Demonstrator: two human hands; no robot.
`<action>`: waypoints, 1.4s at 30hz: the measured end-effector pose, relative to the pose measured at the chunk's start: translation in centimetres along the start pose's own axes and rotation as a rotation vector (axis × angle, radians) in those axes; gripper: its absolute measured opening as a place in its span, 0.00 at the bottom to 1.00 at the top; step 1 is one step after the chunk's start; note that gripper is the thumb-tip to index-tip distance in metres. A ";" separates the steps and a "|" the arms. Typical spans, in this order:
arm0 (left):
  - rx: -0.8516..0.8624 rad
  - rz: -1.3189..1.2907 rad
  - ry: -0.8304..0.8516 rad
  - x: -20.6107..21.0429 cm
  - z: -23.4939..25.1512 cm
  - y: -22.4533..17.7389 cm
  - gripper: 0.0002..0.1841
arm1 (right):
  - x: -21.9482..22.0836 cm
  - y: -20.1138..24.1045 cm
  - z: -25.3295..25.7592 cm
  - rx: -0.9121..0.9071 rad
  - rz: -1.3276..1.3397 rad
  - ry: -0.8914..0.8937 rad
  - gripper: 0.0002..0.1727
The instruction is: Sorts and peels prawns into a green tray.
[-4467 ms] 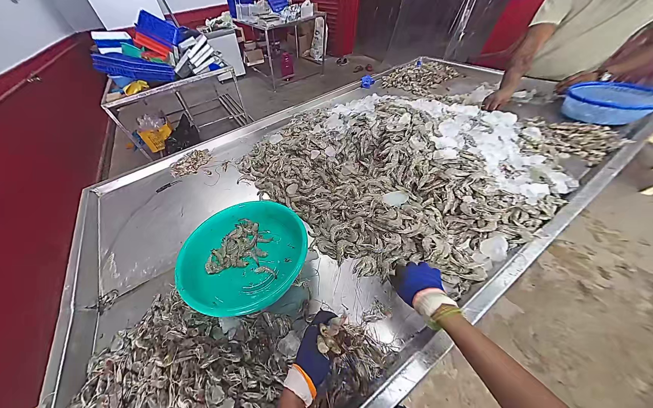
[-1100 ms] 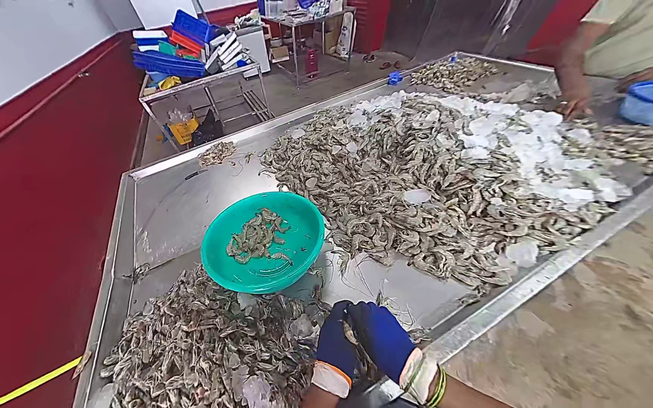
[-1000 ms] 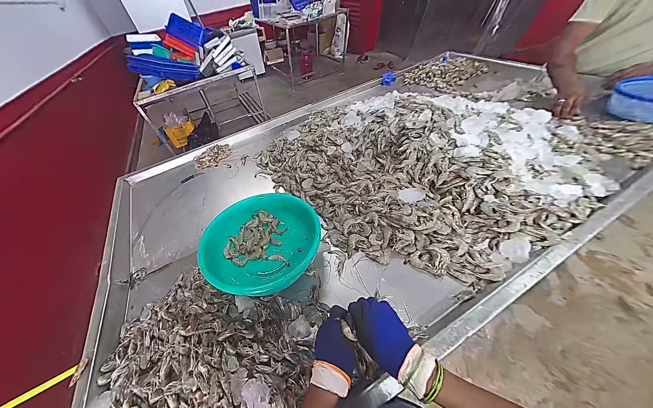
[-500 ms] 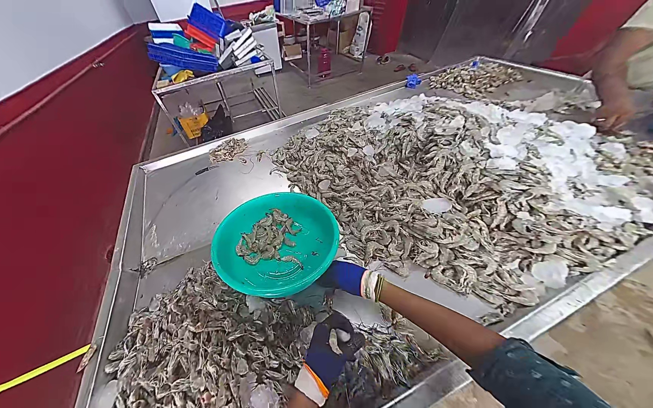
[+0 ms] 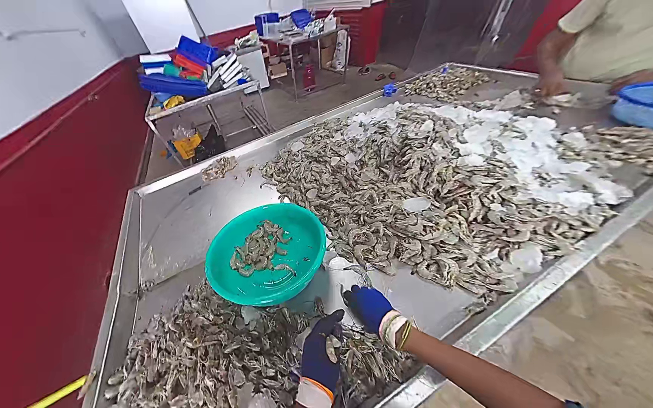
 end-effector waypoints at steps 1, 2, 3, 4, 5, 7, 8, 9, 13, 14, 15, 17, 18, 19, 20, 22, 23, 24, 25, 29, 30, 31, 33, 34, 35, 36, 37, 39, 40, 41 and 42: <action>-0.025 0.114 0.050 0.2 0.1 -0.2 0.24 | 0.5 0.5 -1.4 0.072 0.078 0.053 0.21; -0.041 0.203 0.112 0.6 0.4 -0.3 0.26 | 1.0 0.7 -2.7 0.100 0.163 0.085 0.23; -0.051 0.249 0.169 1.1 0.7 -0.2 0.29 | 1.2 0.9 -3.9 0.089 0.240 0.090 0.24; -0.069 0.263 0.210 1.8 0.9 -0.1 0.31 | 1.2 1.2 -5.1 0.064 0.290 0.079 0.23; -0.099 0.251 0.215 2.5 0.9 -0.1 0.33 | 1.0 1.6 -6.2 0.056 0.312 0.046 0.22; -0.174 0.232 0.140 3.8 0.8 -0.7 0.29 | 0.6 2.2 -7.5 0.074 0.260 -0.049 0.19; -0.220 0.274 0.128 4.1 1.0 -1.2 0.24 | 0.3 2.3 -7.8 0.074 0.206 -0.104 0.18; -0.259 0.343 0.163 4.2 1.4 -1.7 0.22 | 0.1 2.3 -7.9 0.070 0.156 -0.150 0.16; -0.247 0.402 0.356 3.7 2.1 -3.0 0.21 | 0.1 1.1 -7.5 0.025 0.040 -0.263 0.10; -0.231 0.343 0.367 3.4 2.1 -3.0 0.20 | -0.1 0.2 -7.3 0.038 0.043 -0.272 0.09; -0.222 0.267 0.351 2.9 1.8 -3.0 0.19 | -0.2 -0.9 -6.9 0.074 0.052 -0.261 0.08; -0.159 0.093 0.317 2.1 1.4 -2.4 0.18 | -0.9 -3.8 -5.5 0.140 0.115 -0.193 0.12; -0.137 0.026 0.324 1.8 1.3 -2.2 0.19 | -1.5 -4.8 -4.7 0.157 0.155 -0.173 0.15; -0.134 -0.001 0.336 1.5 1.2 -2.2 0.21 | -2.3 -5.1 -3.8 0.177 0.193 -0.183 0.18; -0.151 -0.005 0.322 1.5 1.3 -2.3 0.21 | -3.0 -4.9 -2.6 0.212 0.233 -0.213 0.21; -0.192 -0.017 0.205 1.8 1.5 -1.9 0.17 | -3.1 -3.9 0.5 0.332 0.338 -0.275 0.27; -0.209 -0.019 0.140 2.0 1.7 -1.4 0.16 | -2.3 -3.4 1.9 0.395 0.397 -0.300 0.26; -0.222 -0.014 0.084 2.0 1.9 -0.8 0.16 | -1.4 -2.8 2.8 0.424 0.423 -0.322 0.23; -0.210 0.012 0.034 1.8 2.2 -0.2 0.16 | -0.3 -2.1 3.2 0.408 0.409 -0.331 0.22; -0.017 0.101 -0.029 1.0 3.0 1.9 0.20 | 3.0 -0.8 -0.1 0.138 0.187 -0.284 0.15; -0.007 0.159 0.011 0.9 3.1 1.3 0.22 | 3.1 -0.7 -1.6 0.082 0.144 -0.247 0.14; -0.014 0.219 0.056 0.8 3.2 0.2 0.23 | 3.1 -0.7 -2.8 0.020 0.113 -0.247 0.12; -0.113 0.290 0.190 1.1 3.6 -1.4 0.23 | 2.8 -0.7 -5.1 -0.105 0.076 -0.289 0.10; -0.175 0.277 0.256 1.6 3.8 -1.9 0.22 | 2.4 -0.7 -6.0 -0.148 0.059 -0.297 0.10; -0.245 0.266 0.298 2.1 3.7 -2.5 0.20 | 2.1 -0.7 -6.6 -0.167 0.058 -0.290 0.10; -0.285 0.236 0.309 2.5 3.6 -3.0 0.17 | 1.8 -0.8 -6.9 -0.171 0.056 -0.273 0.11; -0.307 0.211 0.313 2.9 3.6 -3.2 0.16 | 1.5 -0.9 -7.1 -0.170 0.053 -0.258 0.11; -0.335 0.192 0.323 3.5 3.3 -3.5 0.17 | 1.5 -1.1 -7.6 -0.153 0.056 -0.250 0.11; -0.343 0.172 0.332 3.7 2.8 -3.8 0.18 | 1.7 -1.2 -7.8 -0.149 0.059 -0.257 0.12; -0.347 0.149 0.341 4.0 2.3 -4.0 0.21 | 1.9 -1.2 -8.1 -0.147 0.062 -0.260 0.13; -0.330 0.155 0.338 4.1 1.9 -3.8 0.24 | 2.0 -1.2 -8.2 -0.143 0.058 -0.265 0.13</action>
Point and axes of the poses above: each hand's wrist, its own z-axis towards the middle knuckle, its own x-axis out of the palm, y = z × x, the point moved 2 cm from there along z, towards the middle knuckle, and after that the axes turned 3 degrees about -z, right-handed, at the moved point
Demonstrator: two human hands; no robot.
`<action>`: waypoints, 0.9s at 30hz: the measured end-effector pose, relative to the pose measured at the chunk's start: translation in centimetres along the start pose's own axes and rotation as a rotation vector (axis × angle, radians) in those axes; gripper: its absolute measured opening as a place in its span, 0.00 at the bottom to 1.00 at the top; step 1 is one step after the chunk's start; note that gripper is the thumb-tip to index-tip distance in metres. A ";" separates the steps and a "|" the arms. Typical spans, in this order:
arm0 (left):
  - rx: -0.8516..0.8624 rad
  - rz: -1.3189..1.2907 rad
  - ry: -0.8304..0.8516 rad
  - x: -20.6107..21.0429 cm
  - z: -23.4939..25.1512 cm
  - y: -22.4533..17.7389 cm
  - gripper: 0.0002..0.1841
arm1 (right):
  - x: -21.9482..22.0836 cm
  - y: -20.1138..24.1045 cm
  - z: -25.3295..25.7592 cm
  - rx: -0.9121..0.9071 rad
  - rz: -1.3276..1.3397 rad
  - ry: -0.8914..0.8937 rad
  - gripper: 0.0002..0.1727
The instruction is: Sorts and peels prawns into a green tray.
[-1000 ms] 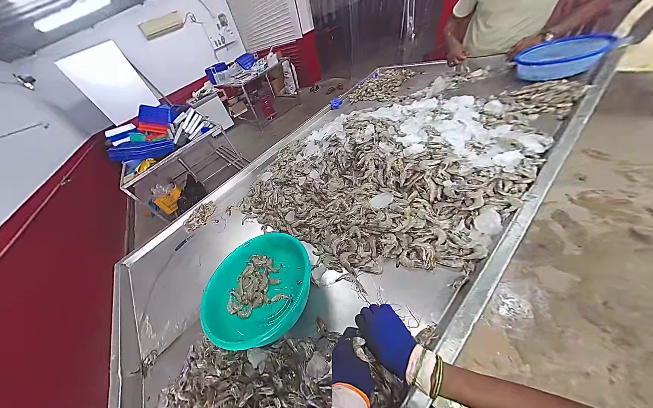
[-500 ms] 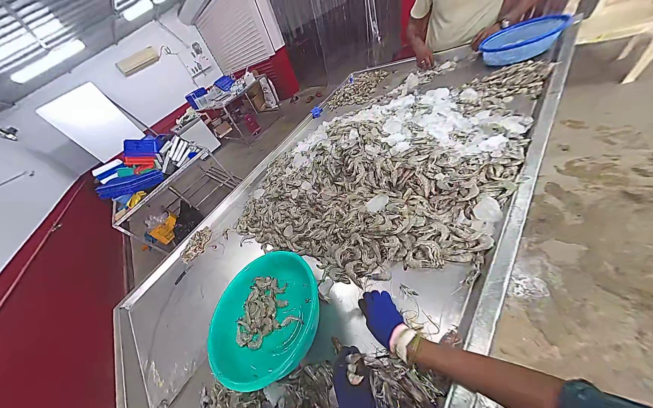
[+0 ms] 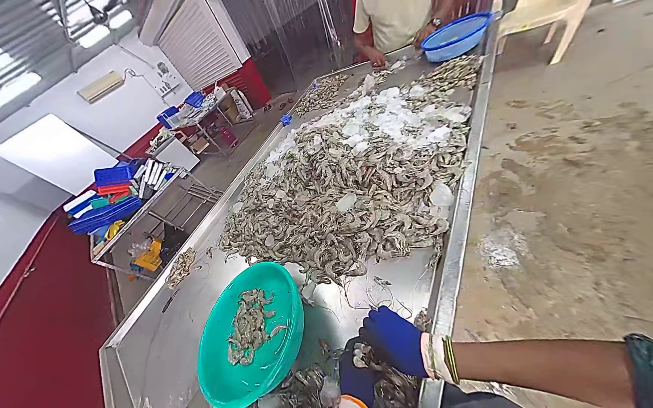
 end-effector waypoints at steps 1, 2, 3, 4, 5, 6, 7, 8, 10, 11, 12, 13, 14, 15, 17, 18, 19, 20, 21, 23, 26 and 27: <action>0.013 0.048 -0.017 0.1 -0.1 0.2 0.26 | 0.2 0.0 -0.1 0.003 -0.007 -0.007 0.13; 0.008 0.099 -0.031 0.2 -0.1 0.3 0.27 | 0.5 0.0 -0.1 0.005 -0.012 -0.009 0.12; -0.002 0.145 -0.035 0.2 -0.2 0.4 0.26 | 0.8 0.1 -0.1 0.007 -0.003 -0.005 0.12; -0.014 0.174 -0.022 0.1 -0.2 0.5 0.25 | 1.1 0.3 -0.2 0.004 0.017 -0.006 0.12; -0.014 0.173 -0.006 0.0 0.0 0.6 0.24 | 1.1 0.3 -0.3 -0.008 0.044 -0.016 0.12; 0.000 0.153 0.010 -0.1 0.1 0.9 0.23 | 1.1 0.2 -0.4 -0.010 0.085 -0.030 0.13; 0.007 0.136 0.036 -0.2 0.1 1.0 0.25 | 1.2 0.2 -0.4 -0.014 0.114 -0.048 0.13; 0.008 0.126 0.062 -0.3 0.0 1.1 0.26 | 1.2 0.0 -0.4 -0.020 0.137 -0.063 0.14; 0.005 0.069 0.094 -0.5 -0.3 1.5 0.30 | 1.2 -0.6 -0.5 -0.030 0.163 -0.089 0.11; 0.007 0.024 0.098 -0.7 -0.4 1.9 0.31 | 1.0 -1.4 -0.5 0.003 0.162 -0.078 0.09; 0.033 -0.015 0.100 -1.1 -0.5 2.3 0.30 | 0.6 -2.8 -0.6 0.095 0.167 -0.028 0.08; 0.077 -0.049 0.105 -1.6 -0.4 2.8 0.28 | -0.1 -4.9 -1.1 0.241 0.235 0.026 0.11; 0.119 -0.101 0.115 -2.0 -0.2 3.5 0.27 | -1.0 -7.5 -1.8 0.404 0.329 0.030 0.15; 0.146 -0.166 0.123 -2.3 -0.1 3.9 0.26 | -1.8 -10.3 -2.6 0.571 0.423 -0.047 0.19; 0.177 -0.232 0.110 -2.5 -0.3 3.8 0.27 | -3.5 -14.1 -3.1 0.889 0.511 -0.207 0.27; 0.209 -0.220 0.090 -2.4 -0.1 4.0 0.27 | -3.8 -15.3 -2.4 0.994 0.533 -0.259 0.30; 0.233 -0.219 0.061 -2.2 0.0 3.9 0.25 | -3.7 -15.8 -1.2 1.046 0.552 -0.291 0.32; 0.251 -0.231 0.033 -1.8 0.2 3.6 0.22 | -3.4 -15.7 0.2 1.050 0.561 -0.310 0.33; 0.274 -0.245 -0.001 -1.5 0.4 3.3 0.20 | -3.0 -15.2 1.8 1.006 0.543 -0.317 0.31; 0.379 -0.297 -0.050 -0.8 1.0 3.5 0.21 | -2.2 -13.5 4.0 0.862 0.487 -0.255 0.27; 0.553 -0.484 -0.046 -0.9 1.2 4.2 0.22 | -1.3 -12.4 3.3 0.652 0.477 -0.170 0.24; 0.549 -0.520 -0.044 -1.4 0.8 3.8 0.22 | -1.4 -12.8 2.2 0.629 0.526 -0.189 0.23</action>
Point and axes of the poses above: each hand's wrist, its own z-axis towards the middle knuckle, its own x-axis out of the palm, y = z × x, the point moved 2 cm from there along z, towards the middle knuckle, and after that the axes turned 3 degrees about -z, right-handed, at the moved point
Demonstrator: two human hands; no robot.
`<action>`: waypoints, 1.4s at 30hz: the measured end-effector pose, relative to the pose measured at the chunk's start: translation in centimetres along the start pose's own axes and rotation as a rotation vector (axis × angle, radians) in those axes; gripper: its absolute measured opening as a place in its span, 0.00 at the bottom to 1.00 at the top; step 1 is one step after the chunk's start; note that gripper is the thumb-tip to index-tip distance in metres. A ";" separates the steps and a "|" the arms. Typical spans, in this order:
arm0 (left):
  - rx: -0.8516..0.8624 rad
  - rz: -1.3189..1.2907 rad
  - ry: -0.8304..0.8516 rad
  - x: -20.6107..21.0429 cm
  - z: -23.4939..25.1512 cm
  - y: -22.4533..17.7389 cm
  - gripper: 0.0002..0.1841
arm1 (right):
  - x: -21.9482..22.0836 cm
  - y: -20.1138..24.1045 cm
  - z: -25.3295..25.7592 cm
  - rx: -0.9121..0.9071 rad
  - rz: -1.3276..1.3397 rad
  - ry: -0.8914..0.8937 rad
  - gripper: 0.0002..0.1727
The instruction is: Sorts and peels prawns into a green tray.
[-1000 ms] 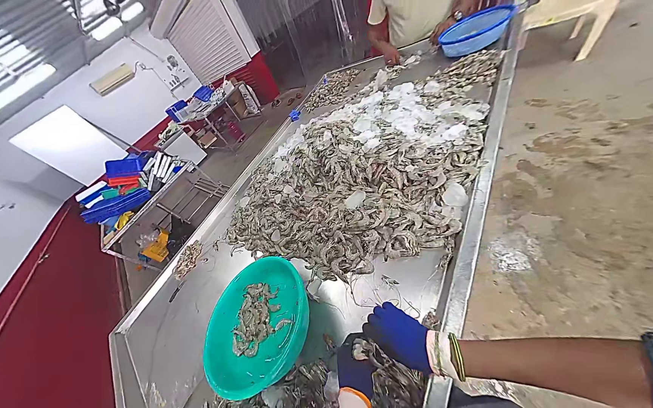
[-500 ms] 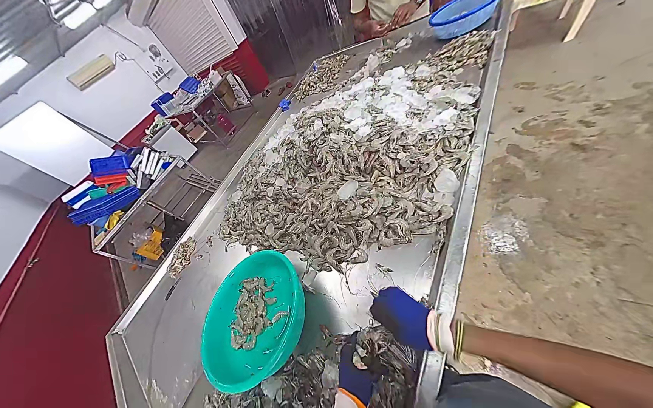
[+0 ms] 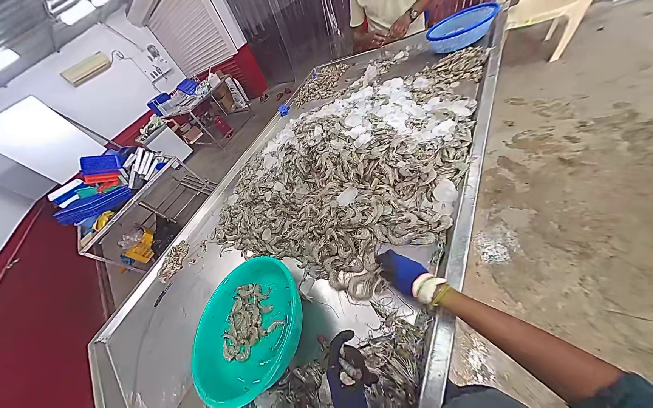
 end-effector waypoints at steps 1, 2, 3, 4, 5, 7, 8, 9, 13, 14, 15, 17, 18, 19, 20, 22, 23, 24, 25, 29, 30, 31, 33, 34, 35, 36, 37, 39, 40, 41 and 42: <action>-0.076 -0.003 -0.051 0.3 -0.1 -2.0 0.20 | -0.9 -0.8 -0.6 -0.002 0.037 -0.016 0.21; -0.234 0.048 -0.170 1.3 -0.1 -5.2 0.17 | -1.8 -1.5 -0.9 0.007 0.035 -0.041 0.19; -0.342 0.096 -0.256 2.0 0.0 -7.2 0.16 | -2.6 -1.7 -1.1 0.014 0.008 -0.045 0.18; -0.362 0.103 -0.289 1.9 -0.1 -7.4 0.16 | -3.1 -1.5 -1.2 -0.005 -0.019 -0.030 0.17; -0.275 0.097 -0.296 1.2 -0.3 -5.6 0.14 | -3.1 -0.9 -1.0 -0.068 -0.040 -0.005 0.17; -0.088 0.090 -0.318 -0.1 -0.3 -1.1 0.09 | -1.5 1.3 -0.5 -0.268 -0.108 0.057 0.15; -0.081 0.092 -0.344 -0.2 0.0 -0.1 0.09 | -0.5 2.9 -0.3 -0.370 -0.188 0.105 0.14; -0.098 0.055 -0.357 -0.1 0.3 0.3 0.10 | 0.6 4.1 -0.2 -0.464 -0.289 0.147 0.14; -0.071 0.087 -0.202 -0.2 -0.4 0.9 0.16 | 5.3 5.0 -1.8 -0.432 -0.514 0.246 0.17; -0.077 0.255 -0.172 -0.3 -0.5 1.4 0.17 | 5.9 4.9 -3.1 -0.349 -0.485 0.265 0.17; -0.121 0.446 -0.130 0.0 -0.6 1.3 0.21 | 6.3 5.0 -4.7 -0.290 -0.470 0.304 0.19; -0.269 0.720 -0.016 1.1 -0.2 1.5 0.27 | 6.5 5.9 -7.6 -0.249 -0.446 0.375 0.20; -0.344 0.768 0.025 1.8 -0.2 1.4 0.32 | 6.4 6.8 -8.9 -0.252 -0.430 0.386 0.20; -0.384 0.783 0.029 2.3 -0.2 1.5 0.33 | 6.1 7.8 -9.8 -0.263 -0.422 0.384 0.20; -0.396 0.807 -0.005 2.5 -0.1 1.8 0.32 | 5.8 8.6 -10.4 -0.279 -0.427 0.372 0.20; -0.462 0.903 -0.032 2.5 0.5 1.1 0.28 | 5.8 9.2 -10.5 -0.348 -0.489 0.323 0.18; -0.523 0.925 0.005 2.6 0.9 0.1 0.25 | 5.9 9.1 -10.4 -0.388 -0.510 0.285 0.17; -0.564 0.921 0.054 2.7 1.2 -0.6 0.25 | 6.0 8.8 -10.3 -0.422 -0.525 0.250 0.15; -0.590 0.897 0.100 2.8 1.3 -0.9 0.25 | 6.1 8.5 -10.3 -0.452 -0.538 0.216 0.13; -0.555 0.702 0.112 3.1 0.9 -1.1 0.20 | 5.1 6.8 -8.9 -0.472 -0.555 0.133 0.07; -0.535 0.661 0.103 3.0 0.8 -1.2 0.20 | 4.7 5.9 -8.4 -0.426 -0.541 0.156 0.08; -0.519 0.634 0.092 2.7 0.5 -1.5 0.19 | 4.5 4.8 -7.7 -0.371 -0.534 0.195 0.09; -0.482 0.590 0.077 1.8 0.1 -2.0 0.19 | 4.2 2.6 -7.0 -0.255 -0.540 0.319 0.13; -0.458 0.574 0.073 1.2 0.0 -2.4 0.18 | 3.8 2.3 -6.8 -0.224 -0.545 0.358 0.15; -0.424 0.558 0.063 0.5 0.1 -3.0 0.17 | 3.3 2.6 -6.6 -0.222 -0.538 0.357 0.16; -0.384 0.544 0.052 -0.3 0.4 -3.9 0.17 | 2.8 3.4 -6.2 -0.209 -0.485 0.324 0.18; -0.331 0.542 0.025 -1.2 0.9 -4.8 0.18 | 2.5 4.4 -5.6 -0.187 -0.418 0.269 0.20; -0.196 0.584 -0.065 -3.8 3.2 -6.9 0.20 | 2.8 6.8 -3.9 -0.133 -0.337 0.167 0.22; -0.137 0.641 -0.119 -5.2 4.7 -8.3 0.21 | 3.6 7.8 -2.9 -0.102 -0.319 0.139 0.24; -0.123 0.742 -0.170 -6.7 6.2 -9.9 0.25 | 4.7 8.5 -2.0 -0.068 -0.312 0.123 0.25; -0.188 0.891 -0.195 -7.9 7.6 -11.6 0.31 | 5.9 8.9 -1.4 -0.041 -0.323 0.114 0.23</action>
Point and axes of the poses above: each hand's wrist, its own z-axis towards the middle knuckle, its own x-axis out of the palm, y = z × x, the point moved 2 cm from there along z, towards the middle knuckle, and after that the axes turned 3 degrees about -z, right-handed, at the moved point
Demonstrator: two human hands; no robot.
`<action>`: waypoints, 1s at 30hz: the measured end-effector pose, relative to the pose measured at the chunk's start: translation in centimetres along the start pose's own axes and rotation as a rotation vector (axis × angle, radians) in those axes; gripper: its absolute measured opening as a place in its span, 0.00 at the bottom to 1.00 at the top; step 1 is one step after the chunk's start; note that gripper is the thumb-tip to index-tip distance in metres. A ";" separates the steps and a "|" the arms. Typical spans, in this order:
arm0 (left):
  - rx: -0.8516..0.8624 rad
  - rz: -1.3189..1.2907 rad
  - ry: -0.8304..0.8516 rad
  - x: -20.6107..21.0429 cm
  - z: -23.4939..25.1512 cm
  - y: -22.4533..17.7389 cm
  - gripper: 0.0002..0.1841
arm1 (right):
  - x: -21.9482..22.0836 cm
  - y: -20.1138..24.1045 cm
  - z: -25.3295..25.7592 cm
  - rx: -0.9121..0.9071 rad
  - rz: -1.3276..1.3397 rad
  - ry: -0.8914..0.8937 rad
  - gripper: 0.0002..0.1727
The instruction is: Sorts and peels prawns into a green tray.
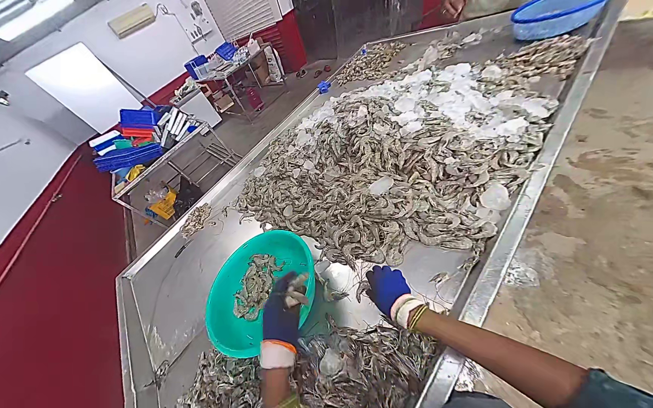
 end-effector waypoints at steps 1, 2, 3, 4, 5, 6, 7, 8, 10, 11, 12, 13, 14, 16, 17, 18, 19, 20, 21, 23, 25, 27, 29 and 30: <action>-0.084 0.178 0.000 -1.3 1.3 -0.1 0.40 | 1.1 0.5 0.2 0.012 -0.028 0.002 0.20; -0.159 0.335 -0.005 -2.1 2.2 0.3 0.49 | 2.3 0.9 -0.1 -0.005 -0.063 0.010 0.20; -0.172 0.418 -0.049 -2.3 2.5 0.9 0.53 | 3.4 1.1 -0.8 -0.052 -0.103 0.023 0.19; -0.093 0.393 -0.122 -1.9 1.9 1.3 0.51 | 4.2 1.0 -1.7 -0.117 -0.147 0.029 0.18; 0.020 0.301 -0.167 -0.8 0.7 1.3 0.45 | 4.8 0.9 -2.7 -0.177 -0.187 0.037 0.16; 0.087 0.181 -0.136 0.9 -1.0 0.8 0.38 | 5.0 0.9 -3.8 -0.212 -0.211 0.068 0.16; 0.111 0.070 -0.038 3.2 -2.9 0.5 0.32 | 4.8 1.0 -4.9 -0.228 -0.223 0.120 0.16; 0.097 -0.018 0.110 5.7 -4.6 0.6 0.29 | 4.2 1.2 -6.1 -0.244 -0.210 0.168 0.17; 0.010 -0.142 0.383 10.1 -6.8 0.9 0.28 | 2.2 2.1 -8.3 -0.288 -0.177 0.173 0.17; -0.054 -0.197 0.438 11.7 -7.5 1.0 0.28 | 1.5 2.4 -9.1 -0.297 -0.172 0.161 0.18; -0.132 -0.231 0.439 12.7 -8.0 1.1 0.25 | 1.1 2.6 -9.5 -0.302 -0.184 0.145 0.17; -0.201 -0.221 0.420 13.3 -8.4 1.0 0.23 | 1.2 2.6 -9.7 -0.310 -0.207 0.119 0.16; -0.257 -0.174 0.423 13.5 -8.6 0.9 0.21 | 1.5 2.5 -9.8 -0.320 -0.222 0.095 0.15; -0.317 -0.077 0.502 13.5 -8.8 0.5 0.20 | 1.9 2.4 -9.6 -0.334 -0.252 0.090 0.14; -0.318 -0.062 0.533 13.2 -8.8 0.4 0.20 | 1.8 2.3 -9.3 -0.344 -0.263 0.081 0.13; -0.309 -0.066 0.547 12.8 -8.8 0.5 0.19 | 1.7 2.0 -8.7 -0.349 -0.263 0.056 0.12; -0.296 -0.094 0.539 12.4 -8.9 0.7 0.19 | 1.4 1.4 -7.8 -0.333 -0.250 0.036 0.11; -0.284 -0.132 0.521 11.7 -9.1 1.1 0.19 | 1.1 0.5 -6.5 -0.297 -0.245 0.028 0.12; -0.269 -0.186 0.488 11.1 -9.4 1.6 0.20 | 0.6 -0.3 -5.0 -0.253 -0.272 0.060 0.15; -0.193 -0.303 0.397 10.7 -9.7 3.6 0.19 | -0.6 -0.4 -2.6 -0.260 -0.286 0.124 0.19; -0.171 -0.418 0.374 9.9 -9.8 4.0 0.20 | -1.1 2.6 -1.2 -0.347 -0.231 0.111 0.19; -0.137 -0.406 0.271 9.7 -9.9 4.2 0.16 | 0.1 6.4 0.3 -0.352 -0.136 0.091 0.17; -0.159 -0.329 0.123 9.7 -9.9 4.9 0.16 | 1.8 8.7 1.5 -0.254 -0.014 0.105 0.21; -0.205 -0.291 0.067 10.0 -9.9 5.6 0.18 | 2.5 9.3 1.4 -0.219 0.017 0.122 0.22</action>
Point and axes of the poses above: each hand's wrist, its own z-axis towards the middle knuckle, its own x-axis out of the palm, y = z × x, the point moved 2 cm from there along z, towards the middle knuckle, and after that the axes turned 3 degrees about -z, right-handed, at the moved point
